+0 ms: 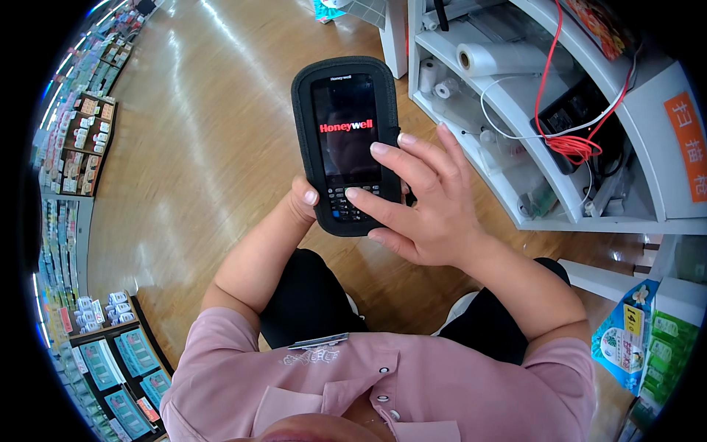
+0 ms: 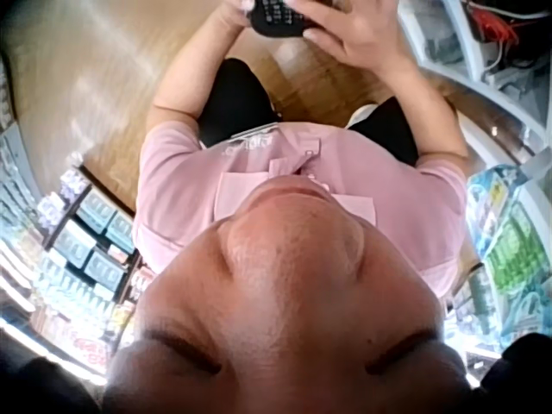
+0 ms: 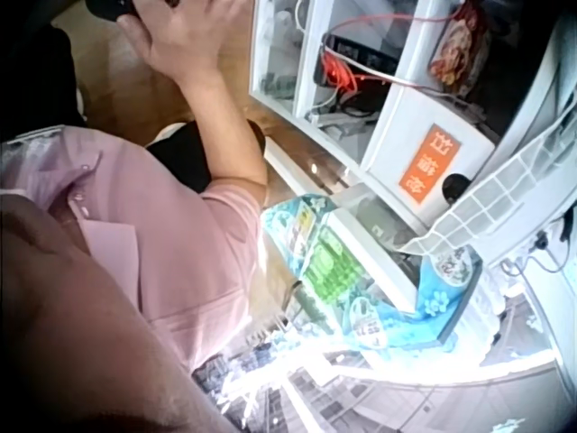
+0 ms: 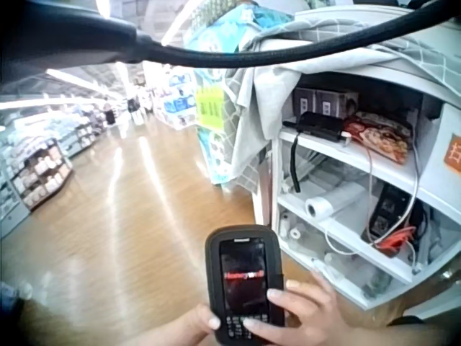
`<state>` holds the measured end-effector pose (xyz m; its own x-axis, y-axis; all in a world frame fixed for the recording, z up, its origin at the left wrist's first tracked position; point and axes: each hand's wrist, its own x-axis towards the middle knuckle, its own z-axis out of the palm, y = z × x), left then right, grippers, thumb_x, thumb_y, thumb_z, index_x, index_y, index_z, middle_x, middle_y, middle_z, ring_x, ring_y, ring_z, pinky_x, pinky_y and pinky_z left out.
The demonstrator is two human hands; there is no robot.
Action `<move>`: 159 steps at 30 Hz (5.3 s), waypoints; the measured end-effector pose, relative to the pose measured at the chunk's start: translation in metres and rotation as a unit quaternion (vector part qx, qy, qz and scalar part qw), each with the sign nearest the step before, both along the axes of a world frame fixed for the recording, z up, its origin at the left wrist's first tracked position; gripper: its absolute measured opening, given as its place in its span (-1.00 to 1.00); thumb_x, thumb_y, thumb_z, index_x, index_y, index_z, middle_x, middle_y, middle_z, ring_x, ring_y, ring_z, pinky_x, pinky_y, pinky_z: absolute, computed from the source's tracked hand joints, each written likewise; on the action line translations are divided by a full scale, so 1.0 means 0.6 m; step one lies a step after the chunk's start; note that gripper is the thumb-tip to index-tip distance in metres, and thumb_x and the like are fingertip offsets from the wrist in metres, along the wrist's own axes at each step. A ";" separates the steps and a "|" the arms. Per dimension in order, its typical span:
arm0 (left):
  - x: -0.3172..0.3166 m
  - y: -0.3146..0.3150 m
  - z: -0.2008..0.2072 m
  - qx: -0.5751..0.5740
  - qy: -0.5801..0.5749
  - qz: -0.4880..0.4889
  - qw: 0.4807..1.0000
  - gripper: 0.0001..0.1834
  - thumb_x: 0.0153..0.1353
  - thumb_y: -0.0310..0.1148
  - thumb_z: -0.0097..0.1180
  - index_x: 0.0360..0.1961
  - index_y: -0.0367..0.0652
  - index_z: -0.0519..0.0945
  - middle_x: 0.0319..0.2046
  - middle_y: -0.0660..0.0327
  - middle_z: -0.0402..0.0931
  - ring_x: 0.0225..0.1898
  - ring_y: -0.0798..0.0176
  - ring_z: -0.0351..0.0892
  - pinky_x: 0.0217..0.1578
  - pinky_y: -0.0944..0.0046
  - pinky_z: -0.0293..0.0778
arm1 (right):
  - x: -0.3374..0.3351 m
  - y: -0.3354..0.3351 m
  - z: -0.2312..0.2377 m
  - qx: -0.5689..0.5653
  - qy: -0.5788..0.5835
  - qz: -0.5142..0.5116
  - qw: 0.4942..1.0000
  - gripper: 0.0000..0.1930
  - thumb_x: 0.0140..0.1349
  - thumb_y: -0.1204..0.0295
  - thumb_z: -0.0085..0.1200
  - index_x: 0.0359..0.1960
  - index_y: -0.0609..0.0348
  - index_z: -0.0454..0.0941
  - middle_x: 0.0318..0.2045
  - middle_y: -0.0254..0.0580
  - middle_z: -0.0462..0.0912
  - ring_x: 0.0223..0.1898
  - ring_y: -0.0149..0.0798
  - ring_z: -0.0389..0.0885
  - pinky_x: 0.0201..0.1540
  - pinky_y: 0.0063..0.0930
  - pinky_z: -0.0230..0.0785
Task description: The person sits on the floor and assembles a handheld Honeywell device. They insert the device into a protective case, secure the back cover, and then remove the back cover to access the battery compartment.
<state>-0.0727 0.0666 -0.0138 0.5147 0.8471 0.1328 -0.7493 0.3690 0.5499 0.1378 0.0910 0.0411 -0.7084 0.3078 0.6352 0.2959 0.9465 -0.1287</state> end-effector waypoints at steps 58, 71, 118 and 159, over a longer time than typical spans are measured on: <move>-0.004 0.027 -0.009 -0.029 0.018 0.190 0.981 0.23 -0.16 0.62 -0.21 0.35 -0.14 0.05 0.29 -0.02 0.13 0.34 -0.09 0.07 0.26 -0.13 0.20 | -0.031 0.013 -0.077 -0.834 0.080 0.068 0.542 -0.68 0.25 0.36 0.10 -0.03 0.25 0.44 -0.11 -0.14 0.59 -0.13 -0.30 0.61 -0.06 -0.40 0.47; -0.005 0.014 0.017 0.054 0.063 0.156 0.984 0.34 -0.30 0.70 -0.33 0.35 -0.15 0.04 0.28 -0.06 0.14 0.27 -0.02 0.23 0.19 -0.07 0.32 | -0.037 0.016 -0.091 -0.830 0.181 0.092 0.519 -0.79 0.23 0.51 0.07 -0.10 0.21 0.48 -0.23 -0.10 0.66 -0.22 -0.23 0.68 -0.17 -0.37 0.60; -0.048 0.002 0.011 -0.069 0.125 0.387 0.911 -0.34 0.26 0.03 -0.05 0.15 -0.33 0.33 0.03 -0.05 0.45 0.04 0.00 0.48 0.08 0.05 0.40 | -0.033 -0.024 -0.136 -0.937 0.261 0.207 0.108 -0.60 0.31 0.20 -0.26 -0.05 0.21 0.51 -0.14 -0.08 0.61 -0.15 -0.12 0.59 -0.02 -0.03 0.43; -0.041 0.000 0.032 0.059 0.596 0.263 0.757 -0.66 0.01 -0.55 0.29 -0.37 -0.11 0.31 -0.48 0.39 0.37 -0.39 0.54 0.37 -0.31 0.60 0.29 | 0.072 0.049 -0.217 -0.968 0.170 0.111 0.144 -0.56 0.24 0.28 -0.17 0.01 0.37 0.47 -0.08 0.16 0.58 -0.07 0.05 0.60 0.05 -0.03 0.44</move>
